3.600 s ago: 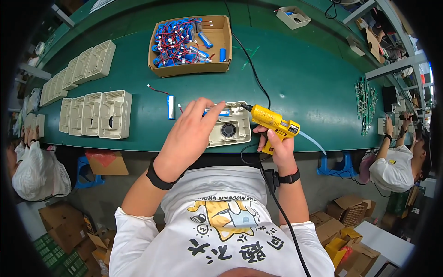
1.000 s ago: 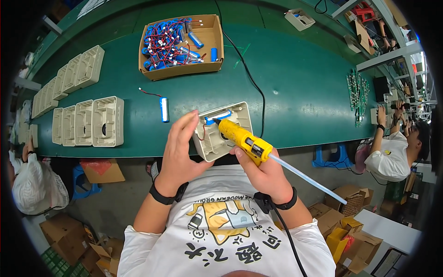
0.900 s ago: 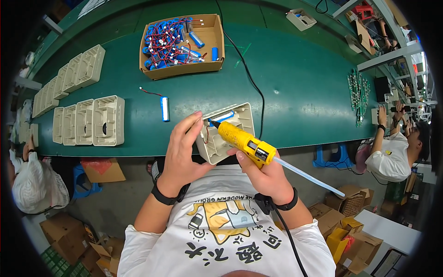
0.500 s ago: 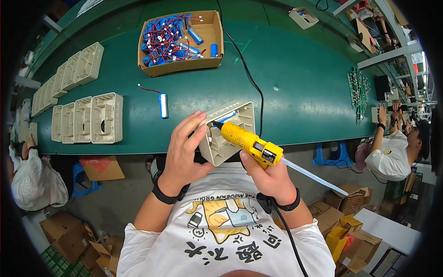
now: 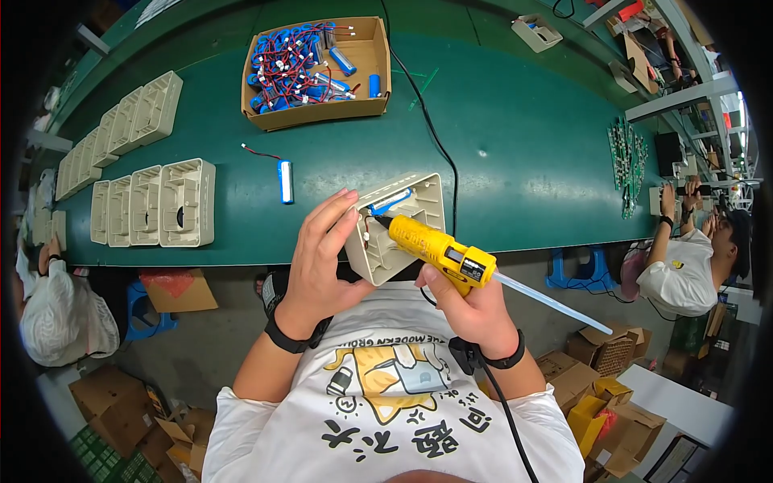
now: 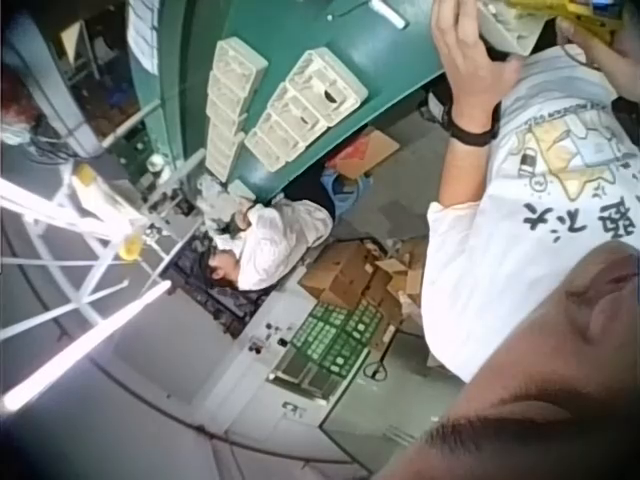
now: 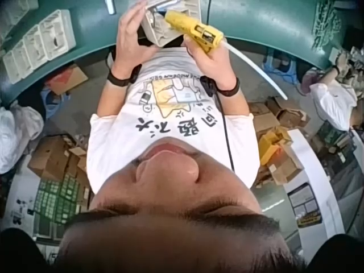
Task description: Assembling electronic components by inserting pieces into housings and securing them with a hot glue gun.
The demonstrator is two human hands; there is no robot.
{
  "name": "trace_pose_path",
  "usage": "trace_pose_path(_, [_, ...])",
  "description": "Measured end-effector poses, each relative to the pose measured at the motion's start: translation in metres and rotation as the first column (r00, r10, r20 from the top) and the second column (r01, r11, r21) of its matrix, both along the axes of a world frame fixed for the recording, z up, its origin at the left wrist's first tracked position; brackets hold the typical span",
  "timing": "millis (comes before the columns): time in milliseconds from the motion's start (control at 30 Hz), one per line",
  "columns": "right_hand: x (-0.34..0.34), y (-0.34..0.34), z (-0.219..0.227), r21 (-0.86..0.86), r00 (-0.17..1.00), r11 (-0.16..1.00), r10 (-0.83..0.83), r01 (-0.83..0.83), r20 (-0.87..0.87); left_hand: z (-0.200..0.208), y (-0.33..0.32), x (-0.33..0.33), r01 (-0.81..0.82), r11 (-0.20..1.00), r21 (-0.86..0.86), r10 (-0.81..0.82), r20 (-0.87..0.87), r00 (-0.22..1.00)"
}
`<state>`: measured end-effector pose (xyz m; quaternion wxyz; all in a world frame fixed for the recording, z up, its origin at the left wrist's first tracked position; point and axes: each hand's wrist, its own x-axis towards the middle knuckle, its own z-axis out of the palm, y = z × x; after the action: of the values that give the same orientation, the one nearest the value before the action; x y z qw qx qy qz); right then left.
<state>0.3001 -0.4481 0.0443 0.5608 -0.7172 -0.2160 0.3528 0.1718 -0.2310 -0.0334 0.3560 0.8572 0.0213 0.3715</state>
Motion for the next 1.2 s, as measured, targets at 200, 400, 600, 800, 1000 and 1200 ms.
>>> trace_pose_path(200, [0.001,-0.003,-0.007,0.116,0.997,0.993,-0.001,0.011,-0.082,0.000,-0.001,0.000,-0.001,1.000,-0.002,0.001,0.002,1.000])
trace_pose_path(400, [0.006,-0.010,-0.018,0.136,0.984,0.991,0.043,-0.019,-0.175,-0.001,0.000,-0.001,0.000,1.000,0.004,0.000,-0.007,1.000])
trace_pose_path(600, [0.007,-0.005,-0.018,0.140,0.956,0.989,0.079,-0.040,-0.283,-0.002,0.000,-0.001,0.003,1.000,0.009,-0.003,-0.006,1.000])
trace_pose_path(800, [0.007,-0.006,-0.017,0.064,0.951,0.996,0.080,-0.064,-0.297,-0.003,0.000,-0.003,0.006,1.000,0.009,-0.006,-0.011,1.000])
trace_pose_path(1000, [0.003,-0.004,-0.015,0.031,0.971,0.999,0.051,-0.045,-0.235,-0.003,0.000,-0.002,0.004,1.000,-0.005,-0.004,-0.013,1.000])
trace_pose_path(1200, [0.008,-0.004,-0.007,-0.012,0.978,1.000,0.015,-0.018,-0.206,-0.006,0.000,-0.004,0.001,1.000,-0.007,-0.001,-0.005,1.000])
